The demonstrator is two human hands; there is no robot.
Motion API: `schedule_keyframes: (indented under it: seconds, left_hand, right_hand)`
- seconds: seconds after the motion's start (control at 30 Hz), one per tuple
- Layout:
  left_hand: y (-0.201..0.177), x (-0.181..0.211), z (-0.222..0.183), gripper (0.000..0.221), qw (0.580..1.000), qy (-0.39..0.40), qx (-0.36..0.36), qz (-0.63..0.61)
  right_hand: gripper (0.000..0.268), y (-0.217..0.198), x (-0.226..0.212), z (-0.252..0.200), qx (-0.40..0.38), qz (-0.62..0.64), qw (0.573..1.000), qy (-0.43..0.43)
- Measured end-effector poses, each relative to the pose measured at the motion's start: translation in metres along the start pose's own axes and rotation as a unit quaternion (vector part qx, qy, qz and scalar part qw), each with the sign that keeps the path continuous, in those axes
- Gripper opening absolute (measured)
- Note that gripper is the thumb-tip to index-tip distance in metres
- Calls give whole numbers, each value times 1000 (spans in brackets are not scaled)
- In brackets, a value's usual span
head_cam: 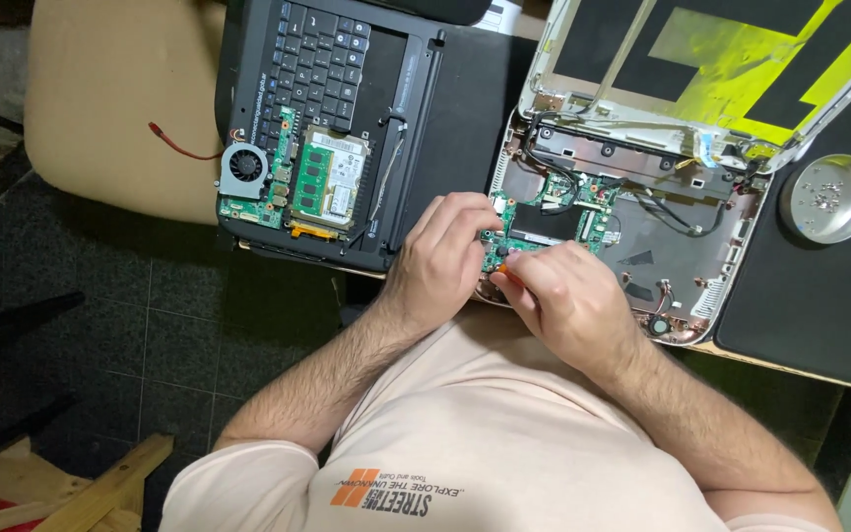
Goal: Extracting the motherboard from a laptop by removing screws and disconnecting internal cables.
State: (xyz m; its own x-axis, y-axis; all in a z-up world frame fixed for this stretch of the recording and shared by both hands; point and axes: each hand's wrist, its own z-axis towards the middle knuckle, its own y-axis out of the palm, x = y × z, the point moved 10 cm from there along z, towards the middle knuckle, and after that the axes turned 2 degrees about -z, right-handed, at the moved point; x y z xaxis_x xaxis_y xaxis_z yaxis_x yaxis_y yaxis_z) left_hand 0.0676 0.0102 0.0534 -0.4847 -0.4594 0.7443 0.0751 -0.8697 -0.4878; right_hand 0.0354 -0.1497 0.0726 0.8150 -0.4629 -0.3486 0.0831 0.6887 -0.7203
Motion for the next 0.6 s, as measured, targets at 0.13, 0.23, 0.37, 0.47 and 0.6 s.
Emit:
schedule_keyframes:
  seconds: [0.13,0.23,0.37,0.47,0.6]
  left_hand:
    - [-1,0,0,33,1000,0,4,-4]
    - [-2,3,1,32,1000,2,1,3]
    - [-4,7,4,28,1000,5,-14,6]
    - [-1,7,4,27,1000,8,-20,8]
    - [0,5,1,22,1000,13,-23,15]
  right_hand:
    - [34,-8,-7,8,9,-16,1000,12]
    - [31,-23,-18,28,15,-16,1000,15]
    - [23,-36,-12,39,33,134,986,92]
    - [27,-28,-1,41,-11,255,952,171]
    - [32,7,15,9,-75,460,836,291]
